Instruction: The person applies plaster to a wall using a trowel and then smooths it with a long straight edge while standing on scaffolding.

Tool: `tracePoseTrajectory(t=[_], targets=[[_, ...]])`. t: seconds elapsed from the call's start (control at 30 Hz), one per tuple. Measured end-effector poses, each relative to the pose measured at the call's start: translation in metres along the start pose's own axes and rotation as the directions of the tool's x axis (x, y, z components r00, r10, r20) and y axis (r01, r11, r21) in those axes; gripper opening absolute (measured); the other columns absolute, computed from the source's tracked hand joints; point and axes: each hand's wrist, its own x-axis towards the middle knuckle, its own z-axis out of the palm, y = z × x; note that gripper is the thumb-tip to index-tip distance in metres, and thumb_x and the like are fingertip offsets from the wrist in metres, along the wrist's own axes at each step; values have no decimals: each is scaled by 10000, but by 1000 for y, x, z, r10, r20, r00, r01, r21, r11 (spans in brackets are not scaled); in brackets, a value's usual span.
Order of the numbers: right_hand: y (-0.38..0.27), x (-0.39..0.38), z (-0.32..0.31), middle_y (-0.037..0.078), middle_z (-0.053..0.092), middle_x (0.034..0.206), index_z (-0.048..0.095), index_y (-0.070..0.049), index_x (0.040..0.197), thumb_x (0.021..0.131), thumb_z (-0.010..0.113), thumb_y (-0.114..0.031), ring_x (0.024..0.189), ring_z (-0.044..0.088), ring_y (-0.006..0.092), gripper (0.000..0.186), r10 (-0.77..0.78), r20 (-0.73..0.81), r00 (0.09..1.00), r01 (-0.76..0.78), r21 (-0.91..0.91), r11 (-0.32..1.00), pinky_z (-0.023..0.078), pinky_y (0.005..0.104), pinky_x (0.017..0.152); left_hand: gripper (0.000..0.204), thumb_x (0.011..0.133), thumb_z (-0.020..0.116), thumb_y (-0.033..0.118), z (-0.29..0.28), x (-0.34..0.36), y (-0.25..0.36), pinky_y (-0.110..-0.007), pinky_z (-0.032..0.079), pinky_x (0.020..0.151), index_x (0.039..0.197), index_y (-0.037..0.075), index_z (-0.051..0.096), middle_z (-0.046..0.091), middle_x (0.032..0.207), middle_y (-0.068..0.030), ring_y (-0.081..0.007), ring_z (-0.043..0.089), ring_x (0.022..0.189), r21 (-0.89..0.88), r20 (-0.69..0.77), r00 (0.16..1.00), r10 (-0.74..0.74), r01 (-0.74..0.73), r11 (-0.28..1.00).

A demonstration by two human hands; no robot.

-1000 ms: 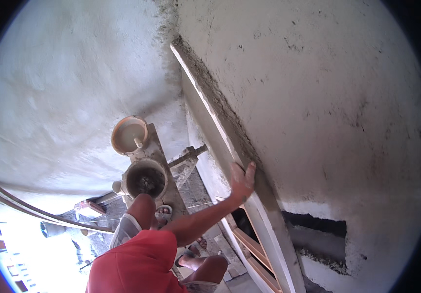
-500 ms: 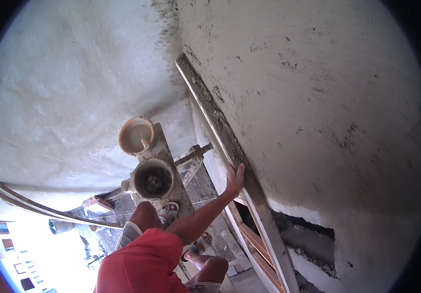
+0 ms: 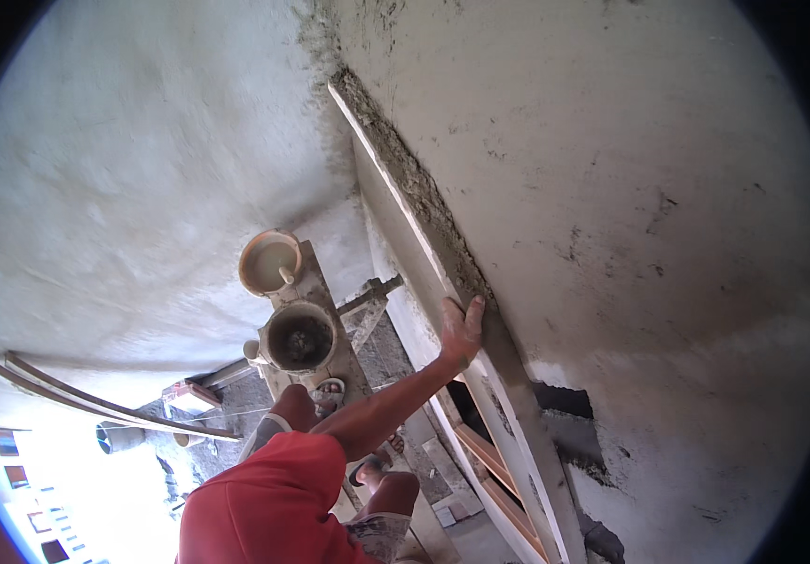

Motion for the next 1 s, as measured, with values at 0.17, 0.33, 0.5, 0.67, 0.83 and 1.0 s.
tracePoseTrajectory(t=[0.17,0.33,0.5,0.67,0.83,1.0], targets=[[34,-3,18,117,607,1064,573,-28,1077,829,494,-353,947,579,274,417,-667,40,744,384,-842,378,460,418,813,410,902,529,325,-17,-28,38,-338,417,759,1018,-49,408,520,924,-169,-200,493,852,-107,0,1000,19,-19,994],[14,-39,88,95,620,1044,574,-26,1040,827,526,-303,946,580,259,353,-734,232,639,474,-869,139,469,416,831,451,899,523,346,-9,-65,100,-412,391,793,988,-69,370,514,911,-288,-378,515,862,-85,98,995,8,1,996],[43,-41,64,100,621,996,566,-12,1025,806,569,-274,851,589,262,342,-767,151,624,433,-884,178,489,401,733,389,911,517,329,-23,-85,61,-374,403,795,996,-33,400,537,931,-181,-254,518,870,-288,66,991,-113,127,949],[65,-31,37,92,620,960,563,-21,1017,787,588,-316,819,589,272,375,-755,156,636,383,-914,134,493,408,693,384,912,515,338,-38,-65,-55,-361,405,777,976,-28,418,531,898,-144,-209,492,838,-253,23,991,-134,136,958],[74,-2,-22,83,618,925,560,-30,1009,769,607,-358,787,588,283,410,-772,150,617,347,-933,96,496,415,652,453,892,523,413,-57,-18,-191,-361,402,745,931,-31,445,509,831,-132,-203,468,792,-199,31,977,-210,212,957],[38,6,-51,75,617,889,557,-39,1002,750,626,-400,755,588,293,446,-744,244,622,285,-956,-75,500,422,612,507,853,568,458,-32,9,-236,-351,412,719,938,-30,458,493,833,-94,-171,444,782,-267,116,910,-398,415,870]])
